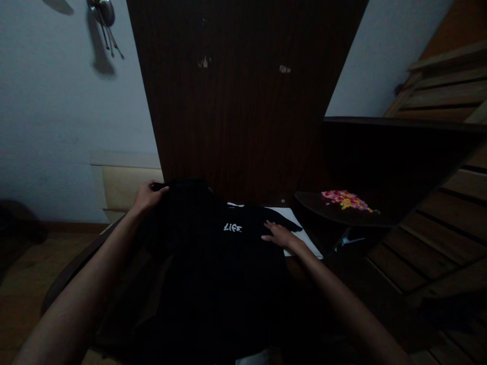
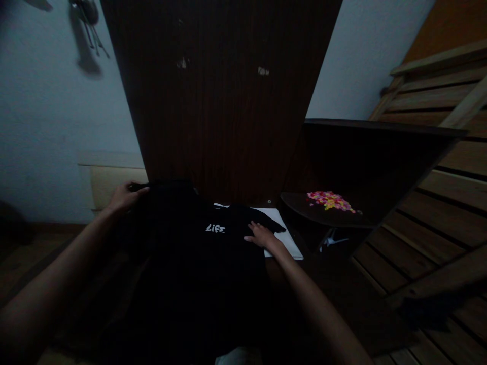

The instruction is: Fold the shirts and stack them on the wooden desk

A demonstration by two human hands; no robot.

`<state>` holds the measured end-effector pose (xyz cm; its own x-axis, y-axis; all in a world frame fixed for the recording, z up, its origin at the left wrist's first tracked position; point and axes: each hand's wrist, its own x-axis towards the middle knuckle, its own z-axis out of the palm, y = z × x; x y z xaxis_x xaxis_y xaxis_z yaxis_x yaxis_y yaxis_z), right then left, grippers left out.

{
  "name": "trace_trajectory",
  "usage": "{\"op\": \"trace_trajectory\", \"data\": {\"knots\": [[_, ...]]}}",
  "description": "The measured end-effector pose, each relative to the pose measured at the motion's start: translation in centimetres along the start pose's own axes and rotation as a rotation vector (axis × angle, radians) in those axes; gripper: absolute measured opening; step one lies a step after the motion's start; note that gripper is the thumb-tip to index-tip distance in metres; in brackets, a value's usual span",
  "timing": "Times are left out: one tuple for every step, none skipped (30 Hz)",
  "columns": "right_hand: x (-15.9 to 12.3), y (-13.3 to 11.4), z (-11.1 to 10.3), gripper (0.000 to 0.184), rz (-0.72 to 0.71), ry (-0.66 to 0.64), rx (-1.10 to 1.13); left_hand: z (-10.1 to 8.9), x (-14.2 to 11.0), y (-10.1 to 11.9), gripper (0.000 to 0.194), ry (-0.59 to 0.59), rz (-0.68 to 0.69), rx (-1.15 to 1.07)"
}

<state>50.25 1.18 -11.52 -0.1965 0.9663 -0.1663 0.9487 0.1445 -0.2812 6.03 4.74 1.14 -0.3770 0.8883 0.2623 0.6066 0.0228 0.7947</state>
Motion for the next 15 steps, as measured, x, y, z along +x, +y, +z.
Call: {"op": "trace_trajectory", "data": {"knots": [[-0.4,0.1,-0.4,0.067,0.018,0.003,-0.011,0.1,0.2,-0.1,0.023,0.013,-0.012,0.022],[-0.8,0.1,-0.7,0.067,0.033,0.024,-0.022,0.3,0.2,-0.3,0.024,0.03,-0.027,0.046],[-1.3,0.2,-1.0,0.064,0.053,0.066,-0.035,0.4,0.2,-0.5,0.025,0.046,-0.04,0.068],[-1.7,0.2,-1.3,0.06,0.081,0.126,-0.05,0.5,-0.1,-0.8,0.028,0.064,-0.049,0.083],[-2.2,0.3,-1.5,0.053,0.12,0.194,-0.061,0.5,-0.5,-1.1,0.032,0.094,-0.045,0.094],[-2.7,0.4,-1.5,0.047,0.163,0.254,-0.059,0.6,-1.2,-1.4,0.036,0.142,-0.021,0.109],[-3.3,0.5,-1.4,0.044,0.202,0.298,-0.036,0.7,-2.2,-1.8,0.04,0.201,0.02,0.129],[-3.8,0.6,-1.2,0.045,0.226,0.315,0.014,0.7,-3.4,-2.2,0.043,0.276,0.079,0.161],[-4.3,0.7,-0.9,0.047,0.231,0.306,0.087,0.9,-4.9,-2.6,0.042,0.354,0.156,0.221],[-4.8,0.7,-0.4,0.049,0.219,0.285,0.174,1.1,-6.4,-3.0,0.039,0.39,0.221,0.284],[-5.2,0.7,0.0,0.05,0.197,0.265,0.258,1.4,-8.0,-3.3,0.038,0.364,0.272,0.333],[-5.6,0.7,0.5,0.049,0.171,0.255,0.328,1.7,-9.6,-3.7,0.038,0.275,0.285,0.367],[-5.9,0.6,0.9,0.047,0.15,0.253,0.381,2.1,-11.0,-4.0,0.042,0.142,0.267,0.394],[-6.2,0.5,1.2,0.045,0.139,0.255,0.419,2.6,-12.2,-4.2,0.045,0.012,0.223,0.414],[-6.4,0.4,1.4,0.043,0.132,0.258,0.451,3.0,-13.2,-4.5,0.048,-0.097,0.175,0.416]]}}
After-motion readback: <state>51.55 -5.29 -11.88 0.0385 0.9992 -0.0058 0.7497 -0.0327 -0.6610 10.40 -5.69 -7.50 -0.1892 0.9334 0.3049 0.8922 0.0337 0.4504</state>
